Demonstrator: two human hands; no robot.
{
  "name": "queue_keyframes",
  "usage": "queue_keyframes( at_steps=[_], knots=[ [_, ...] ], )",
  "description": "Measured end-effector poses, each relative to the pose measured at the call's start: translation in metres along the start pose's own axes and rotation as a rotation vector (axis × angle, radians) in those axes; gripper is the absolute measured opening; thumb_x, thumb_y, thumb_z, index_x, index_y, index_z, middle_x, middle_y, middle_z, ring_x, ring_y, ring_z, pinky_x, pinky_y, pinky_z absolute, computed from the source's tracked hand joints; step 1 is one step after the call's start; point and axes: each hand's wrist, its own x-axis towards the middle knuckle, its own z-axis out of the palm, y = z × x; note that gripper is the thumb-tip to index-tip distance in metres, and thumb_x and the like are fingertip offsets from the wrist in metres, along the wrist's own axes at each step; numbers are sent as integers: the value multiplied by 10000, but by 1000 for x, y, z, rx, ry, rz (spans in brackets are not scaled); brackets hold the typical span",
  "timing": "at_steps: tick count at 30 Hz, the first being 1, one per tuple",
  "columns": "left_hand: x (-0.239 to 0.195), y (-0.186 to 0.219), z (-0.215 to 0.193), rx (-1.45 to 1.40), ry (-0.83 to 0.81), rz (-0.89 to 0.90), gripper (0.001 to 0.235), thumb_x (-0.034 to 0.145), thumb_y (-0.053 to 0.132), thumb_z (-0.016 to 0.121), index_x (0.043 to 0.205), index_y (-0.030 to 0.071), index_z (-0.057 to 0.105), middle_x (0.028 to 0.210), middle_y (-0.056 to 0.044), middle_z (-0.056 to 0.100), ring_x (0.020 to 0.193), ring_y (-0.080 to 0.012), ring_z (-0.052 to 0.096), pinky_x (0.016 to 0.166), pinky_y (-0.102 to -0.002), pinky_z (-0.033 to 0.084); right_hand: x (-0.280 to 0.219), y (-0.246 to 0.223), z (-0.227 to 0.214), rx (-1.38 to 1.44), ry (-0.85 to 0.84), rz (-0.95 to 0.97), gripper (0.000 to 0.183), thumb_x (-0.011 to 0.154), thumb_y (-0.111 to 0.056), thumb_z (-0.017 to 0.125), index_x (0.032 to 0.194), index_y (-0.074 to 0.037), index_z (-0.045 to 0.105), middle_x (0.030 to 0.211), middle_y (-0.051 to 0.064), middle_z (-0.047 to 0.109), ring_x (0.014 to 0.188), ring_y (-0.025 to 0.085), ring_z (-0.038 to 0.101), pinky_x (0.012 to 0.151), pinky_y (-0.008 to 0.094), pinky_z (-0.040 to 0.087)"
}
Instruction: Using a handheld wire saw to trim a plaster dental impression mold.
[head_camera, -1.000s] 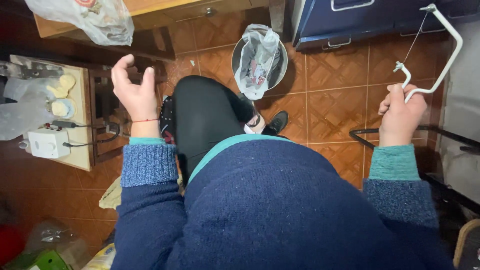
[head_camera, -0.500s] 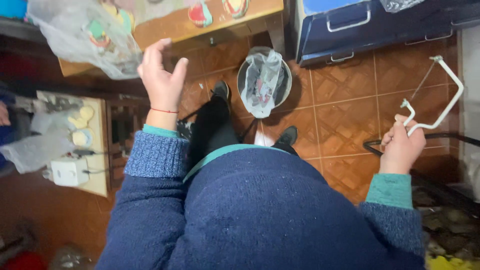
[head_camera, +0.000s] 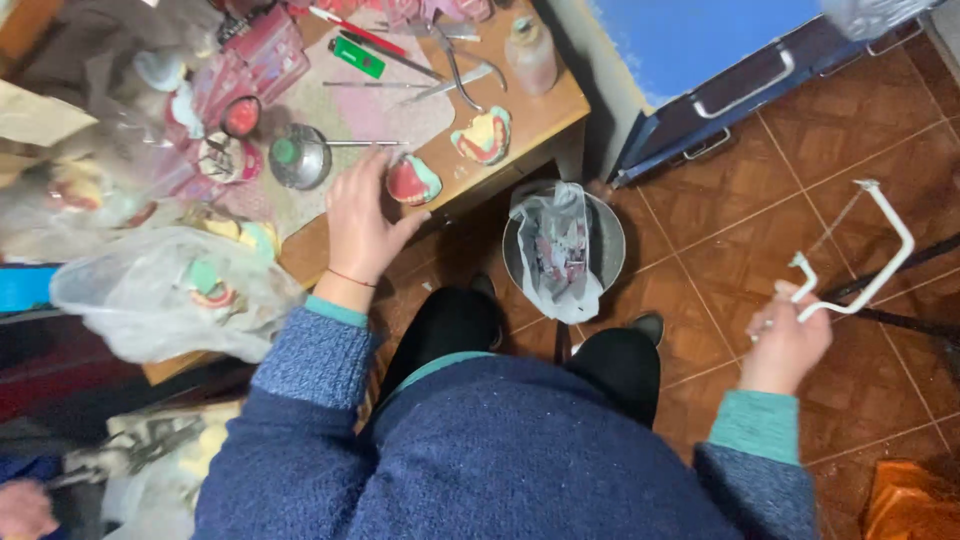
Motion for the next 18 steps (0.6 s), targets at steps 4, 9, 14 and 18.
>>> queue_keyframes(
  at_steps=[4, 9, 14, 18],
  knots=[
    [-17, -27, 22, -72, 30, 7, 875, 688, 236, 959, 1417, 19, 527, 1312, -176, 648, 1187, -383, 593, 1043, -456, 472, -10, 48, 43, 84, 13, -25, 84, 1036, -8, 591, 1111, -7, 630, 720, 12, 512, 536, 100, 466, 473, 257, 375],
    [-28, -34, 41, -204, 174, 49, 906, 709, 243, 952, 1454, 3, 495, 1262, -167, 671, 1125, -375, 610, 1001, -459, 495, -15, 85, 34, 61, -35, -143, 93, 1077, -26, 602, 1156, -1, 643, 776, 5, 536, 607, 76, 481, 525, 236, 381],
    [-27, -41, 60, -241, 265, 70, 907, 709, 296, 964, 1438, 45, 487, 1205, -155, 694, 1085, -372, 627, 955, -459, 510, -69, 103, 0, 77, -29, -263, 107, 1093, -18, 601, 1190, 1, 643, 821, 15, 556, 653, 76, 498, 575, 233, 406],
    [-16, -54, 79, -271, 327, 100, 860, 685, 288, 965, 1384, 95, 502, 1150, -151, 716, 1042, -383, 652, 909, -462, 511, -129, 114, -37, 69, 24, -248, 78, 1098, -28, 601, 1167, -14, 635, 804, 7, 537, 629, 71, 474, 547, 227, 385]
  ],
)
